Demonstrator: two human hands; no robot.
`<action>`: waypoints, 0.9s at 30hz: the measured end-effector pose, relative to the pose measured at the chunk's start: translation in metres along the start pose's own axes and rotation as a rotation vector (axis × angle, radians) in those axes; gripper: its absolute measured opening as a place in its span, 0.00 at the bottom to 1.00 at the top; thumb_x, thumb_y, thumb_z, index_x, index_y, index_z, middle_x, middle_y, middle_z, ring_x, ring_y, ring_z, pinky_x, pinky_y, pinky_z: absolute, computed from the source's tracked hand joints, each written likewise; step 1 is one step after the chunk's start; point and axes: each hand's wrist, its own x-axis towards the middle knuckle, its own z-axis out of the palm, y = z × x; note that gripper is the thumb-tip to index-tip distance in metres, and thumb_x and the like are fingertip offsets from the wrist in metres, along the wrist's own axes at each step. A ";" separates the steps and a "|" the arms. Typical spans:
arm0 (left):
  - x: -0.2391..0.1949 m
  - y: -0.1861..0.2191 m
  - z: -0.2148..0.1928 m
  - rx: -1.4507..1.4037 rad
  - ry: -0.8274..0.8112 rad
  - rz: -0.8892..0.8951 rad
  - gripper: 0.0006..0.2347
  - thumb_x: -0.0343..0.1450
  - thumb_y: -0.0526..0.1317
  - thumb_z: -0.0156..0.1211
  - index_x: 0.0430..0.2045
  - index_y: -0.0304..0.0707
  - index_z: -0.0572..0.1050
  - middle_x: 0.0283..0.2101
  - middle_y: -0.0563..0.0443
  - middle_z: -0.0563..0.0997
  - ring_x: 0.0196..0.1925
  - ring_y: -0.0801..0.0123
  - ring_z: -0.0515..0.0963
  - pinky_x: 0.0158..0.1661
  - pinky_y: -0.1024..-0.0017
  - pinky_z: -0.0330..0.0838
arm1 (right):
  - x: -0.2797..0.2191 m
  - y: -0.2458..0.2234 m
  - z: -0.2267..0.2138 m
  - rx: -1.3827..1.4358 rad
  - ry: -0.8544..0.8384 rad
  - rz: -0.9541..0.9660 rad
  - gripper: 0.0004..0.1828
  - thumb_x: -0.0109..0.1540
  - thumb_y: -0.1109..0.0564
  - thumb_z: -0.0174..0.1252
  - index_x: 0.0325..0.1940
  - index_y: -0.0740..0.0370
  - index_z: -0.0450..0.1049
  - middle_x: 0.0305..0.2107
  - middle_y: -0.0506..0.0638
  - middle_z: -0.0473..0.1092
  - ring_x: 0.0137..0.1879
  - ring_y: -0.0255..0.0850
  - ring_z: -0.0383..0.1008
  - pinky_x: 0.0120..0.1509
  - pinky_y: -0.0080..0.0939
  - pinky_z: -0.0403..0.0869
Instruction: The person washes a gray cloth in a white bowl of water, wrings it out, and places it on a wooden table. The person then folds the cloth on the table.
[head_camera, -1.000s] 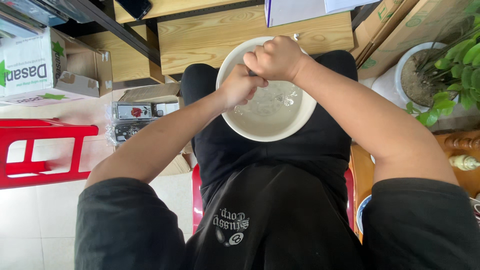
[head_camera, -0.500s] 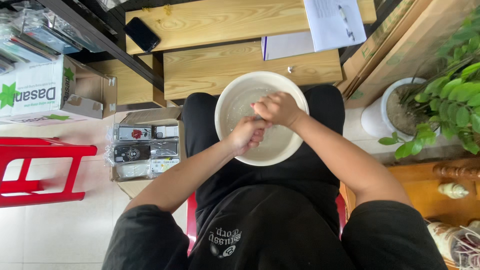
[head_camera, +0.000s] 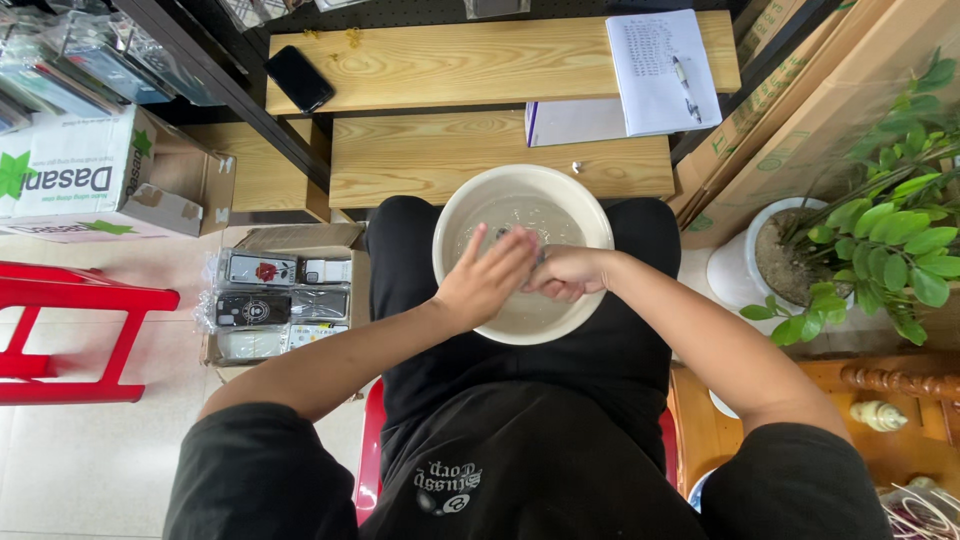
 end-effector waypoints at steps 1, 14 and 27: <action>0.002 0.003 0.002 0.000 0.000 -0.002 0.23 0.76 0.36 0.55 0.69 0.38 0.67 0.75 0.42 0.65 0.82 0.52 0.52 0.74 0.34 0.45 | 0.006 0.008 0.000 -0.002 -0.001 0.001 0.21 0.68 0.57 0.57 0.21 0.53 0.60 0.12 0.36 0.47 0.12 0.26 0.46 0.14 0.25 0.48; 0.063 -0.055 -0.024 0.101 -0.107 0.266 0.06 0.70 0.38 0.58 0.20 0.49 0.74 0.20 0.56 0.79 0.19 0.66 0.81 0.20 0.70 0.75 | 0.005 -0.036 0.023 -0.102 -0.069 -0.029 0.17 0.69 0.58 0.57 0.26 0.54 0.63 0.12 0.36 0.53 0.13 0.24 0.52 0.13 0.25 0.54; 0.074 -0.062 -0.011 -0.979 -0.504 -0.798 0.08 0.65 0.42 0.68 0.29 0.38 0.86 0.29 0.42 0.86 0.38 0.49 0.89 0.34 0.54 0.79 | 0.006 -0.067 0.011 -1.641 0.933 -0.628 0.11 0.65 0.55 0.49 0.39 0.60 0.75 0.20 0.55 0.77 0.27 0.54 0.83 0.28 0.63 0.78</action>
